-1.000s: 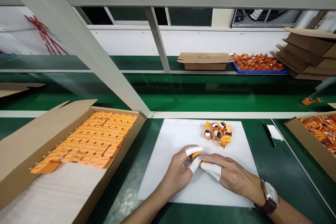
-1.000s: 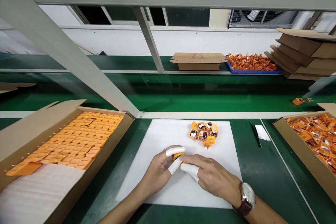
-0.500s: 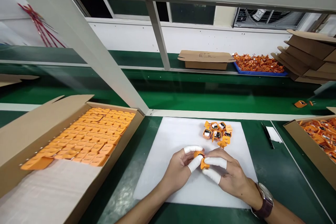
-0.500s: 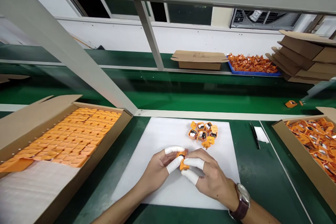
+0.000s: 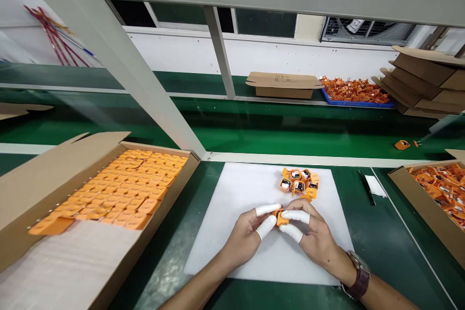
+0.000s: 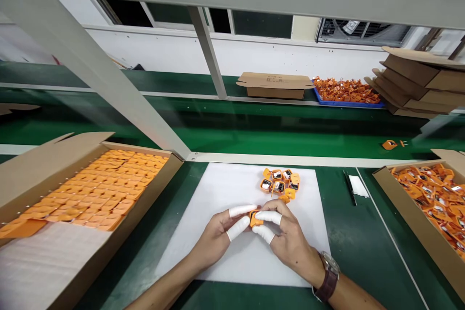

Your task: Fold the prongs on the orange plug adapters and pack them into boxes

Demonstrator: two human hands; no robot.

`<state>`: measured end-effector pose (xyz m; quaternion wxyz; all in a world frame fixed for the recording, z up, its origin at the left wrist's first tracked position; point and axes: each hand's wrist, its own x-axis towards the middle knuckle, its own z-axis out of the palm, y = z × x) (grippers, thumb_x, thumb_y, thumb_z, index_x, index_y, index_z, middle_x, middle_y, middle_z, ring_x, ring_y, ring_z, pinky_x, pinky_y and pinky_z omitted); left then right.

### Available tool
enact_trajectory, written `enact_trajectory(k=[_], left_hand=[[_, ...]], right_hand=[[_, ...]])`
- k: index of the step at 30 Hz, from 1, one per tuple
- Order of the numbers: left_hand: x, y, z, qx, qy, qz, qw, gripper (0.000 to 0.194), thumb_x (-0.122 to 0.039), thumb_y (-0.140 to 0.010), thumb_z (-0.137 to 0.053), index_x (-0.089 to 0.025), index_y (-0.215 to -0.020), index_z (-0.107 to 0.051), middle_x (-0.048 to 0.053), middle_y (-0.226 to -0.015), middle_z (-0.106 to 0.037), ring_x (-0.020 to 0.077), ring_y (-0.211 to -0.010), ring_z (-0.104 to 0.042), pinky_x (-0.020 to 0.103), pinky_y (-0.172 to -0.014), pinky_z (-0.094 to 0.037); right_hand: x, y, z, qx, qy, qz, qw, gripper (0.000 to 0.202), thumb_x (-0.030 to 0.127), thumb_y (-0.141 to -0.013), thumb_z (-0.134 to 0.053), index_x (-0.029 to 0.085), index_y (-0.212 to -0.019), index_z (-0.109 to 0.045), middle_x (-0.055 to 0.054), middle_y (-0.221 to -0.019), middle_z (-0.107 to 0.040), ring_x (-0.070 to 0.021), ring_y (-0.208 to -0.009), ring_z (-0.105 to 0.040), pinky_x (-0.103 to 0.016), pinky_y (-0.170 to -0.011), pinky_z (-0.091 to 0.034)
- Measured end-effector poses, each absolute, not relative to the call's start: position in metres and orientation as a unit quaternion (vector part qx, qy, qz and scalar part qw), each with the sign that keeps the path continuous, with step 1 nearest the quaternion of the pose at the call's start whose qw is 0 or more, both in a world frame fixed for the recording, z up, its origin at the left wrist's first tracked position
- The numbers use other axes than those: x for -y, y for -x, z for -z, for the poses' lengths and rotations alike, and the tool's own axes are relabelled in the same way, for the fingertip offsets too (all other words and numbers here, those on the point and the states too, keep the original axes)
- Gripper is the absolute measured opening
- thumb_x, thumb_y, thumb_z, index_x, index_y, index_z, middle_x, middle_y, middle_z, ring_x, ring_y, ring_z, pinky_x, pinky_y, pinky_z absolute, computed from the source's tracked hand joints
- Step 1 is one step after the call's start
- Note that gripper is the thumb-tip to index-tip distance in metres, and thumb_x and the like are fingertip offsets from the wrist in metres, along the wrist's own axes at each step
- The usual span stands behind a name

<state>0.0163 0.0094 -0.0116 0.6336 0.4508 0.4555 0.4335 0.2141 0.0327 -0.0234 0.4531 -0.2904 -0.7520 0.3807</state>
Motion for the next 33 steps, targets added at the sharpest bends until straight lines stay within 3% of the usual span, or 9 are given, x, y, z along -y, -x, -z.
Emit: enact_trajectory(k=[6,11,17,20,23,26,29,33], left_hand=[[-0.009,-0.018,0.017,-0.449,-0.466,-0.423,0.634,0.045,-0.047,-0.079,-0.076,-0.018,-0.114,-0.073,0.012,-0.12,-0.075,0.0287,-0.109,-0.071,0.042,-0.101,-0.055],[-0.011,-0.014,0.017,-0.454,-0.467,-0.434,0.622,0.041,-0.045,-0.081,-0.076,-0.017,-0.112,-0.073,0.012,-0.121,-0.074,0.0289,-0.113,-0.07,0.043,-0.105,-0.052],[-0.008,-0.011,0.019,-0.407,-0.485,-0.412,0.656,0.035,-0.036,-0.088,-0.071,-0.022,-0.119,-0.072,0.009,-0.129,-0.071,0.0261,-0.112,-0.07,0.039,-0.103,-0.054],[-0.006,-0.011,0.018,-0.386,-0.496,-0.407,0.663,0.035,-0.03,-0.089,-0.07,-0.024,-0.124,-0.07,0.007,-0.135,-0.067,0.0254,-0.119,-0.066,0.038,-0.107,-0.051],[-0.007,-0.013,0.017,-0.393,-0.49,-0.411,0.66,0.037,-0.029,-0.089,-0.07,-0.024,-0.126,-0.068,0.007,-0.137,-0.066,0.0267,-0.123,-0.064,0.039,-0.108,-0.05],[-0.01,-0.013,0.015,-0.427,-0.47,-0.417,0.651,0.038,-0.031,-0.088,-0.071,-0.023,-0.125,-0.069,0.009,-0.129,-0.07,0.0281,-0.121,-0.065,0.041,-0.107,-0.05],[-0.011,-0.012,0.012,-0.42,-0.464,-0.413,0.661,0.037,-0.031,-0.087,-0.072,-0.022,-0.123,-0.07,0.009,-0.127,-0.071,0.0276,-0.119,-0.065,0.041,-0.107,-0.05],[-0.009,-0.012,0.009,-0.382,-0.456,-0.386,0.705,0.049,-0.027,-0.084,-0.075,-0.02,-0.131,-0.062,0.012,-0.127,-0.07,0.026,-0.11,-0.07,0.04,-0.102,-0.053]], right_hand=[[-0.031,-0.213,0.028,0.759,0.287,-0.39,0.435,0.036,0.014,-0.092,-0.066,0.033,-0.122,-0.065,-0.004,-0.105,-0.057,-0.0179,-0.097,-0.06,-0.034,-0.084,-0.053],[-0.026,-0.215,0.028,0.679,0.332,-0.528,0.386,0.039,0.025,-0.095,-0.062,0.031,-0.133,-0.053,-0.003,-0.104,-0.056,-0.0179,-0.098,-0.061,-0.036,-0.091,-0.054],[-0.024,-0.215,0.031,0.614,0.363,-0.627,0.314,0.035,0.031,-0.1,-0.053,0.026,-0.134,-0.052,-0.001,-0.089,-0.062,-0.0145,-0.076,-0.061,-0.034,-0.079,-0.055],[-0.024,-0.215,0.028,0.639,0.353,-0.596,0.334,0.037,0.027,-0.1,-0.053,0.028,-0.136,-0.052,-0.001,-0.09,-0.062,-0.0151,-0.079,-0.062,-0.033,-0.08,-0.055],[-0.022,-0.216,0.022,0.699,0.341,-0.517,0.357,0.041,0.019,-0.1,-0.049,0.03,-0.14,-0.05,-0.007,-0.116,-0.061,-0.0184,-0.103,-0.062,-0.036,-0.094,-0.054],[-0.022,-0.217,0.017,0.76,0.319,-0.425,0.374,0.046,0.012,-0.098,-0.05,0.031,-0.14,-0.051,-0.01,-0.135,-0.052,-0.0219,-0.126,-0.053,-0.04,-0.108,-0.046],[-0.025,-0.219,0.017,0.788,0.291,-0.375,0.392,0.049,0.007,-0.095,-0.055,0.031,-0.137,-0.053,-0.01,-0.135,-0.054,-0.0217,-0.126,-0.055,-0.039,-0.108,-0.047],[-0.027,-0.221,0.018,0.783,0.291,-0.365,0.41,0.047,0.007,-0.092,-0.062,0.031,-0.132,-0.058,-0.009,-0.13,-0.061,-0.0217,-0.121,-0.06,-0.038,-0.102,-0.052]])
